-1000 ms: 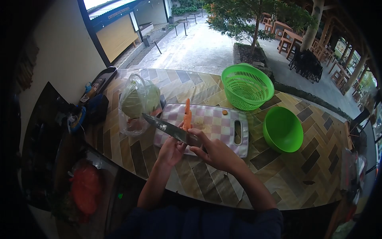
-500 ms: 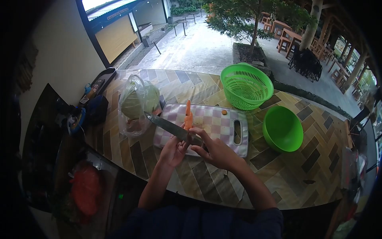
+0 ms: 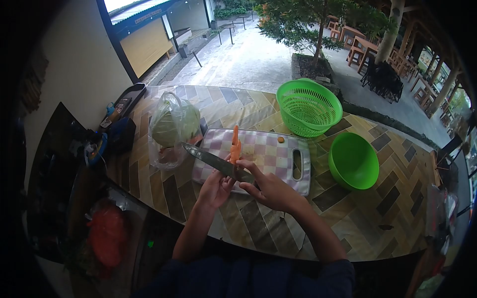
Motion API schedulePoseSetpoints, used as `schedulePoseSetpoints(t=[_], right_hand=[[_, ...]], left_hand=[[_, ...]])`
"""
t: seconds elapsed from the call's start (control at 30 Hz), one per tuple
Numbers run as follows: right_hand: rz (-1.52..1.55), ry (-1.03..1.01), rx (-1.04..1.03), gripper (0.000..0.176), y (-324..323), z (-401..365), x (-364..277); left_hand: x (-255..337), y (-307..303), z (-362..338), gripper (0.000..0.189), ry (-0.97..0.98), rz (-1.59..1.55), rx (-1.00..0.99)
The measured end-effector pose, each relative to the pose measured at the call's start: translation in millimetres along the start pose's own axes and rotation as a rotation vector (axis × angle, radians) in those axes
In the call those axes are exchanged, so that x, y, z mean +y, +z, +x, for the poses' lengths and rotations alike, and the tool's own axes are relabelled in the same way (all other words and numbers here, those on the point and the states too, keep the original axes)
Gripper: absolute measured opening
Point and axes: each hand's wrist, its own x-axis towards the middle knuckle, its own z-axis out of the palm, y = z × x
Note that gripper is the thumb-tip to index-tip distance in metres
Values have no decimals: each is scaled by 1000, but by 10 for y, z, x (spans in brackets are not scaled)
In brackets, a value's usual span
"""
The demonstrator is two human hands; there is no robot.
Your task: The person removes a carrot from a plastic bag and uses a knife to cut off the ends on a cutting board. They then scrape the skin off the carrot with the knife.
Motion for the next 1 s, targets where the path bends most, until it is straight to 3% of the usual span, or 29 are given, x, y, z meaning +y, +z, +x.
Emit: schedulePoseSetpoints(t=[0.3, 0.6, 1.0], right_hand=[[-13, 46, 13, 52, -7, -24, -41], [-169, 23, 86, 52, 65, -17, 9], [-169, 8, 50, 59, 32, -34, 24]], left_hand=[[-45, -50, 23, 44, -29, -48, -79], [-78, 37, 13, 34, 7, 81, 51], [-15, 60, -35, 40, -59, 158, 103]])
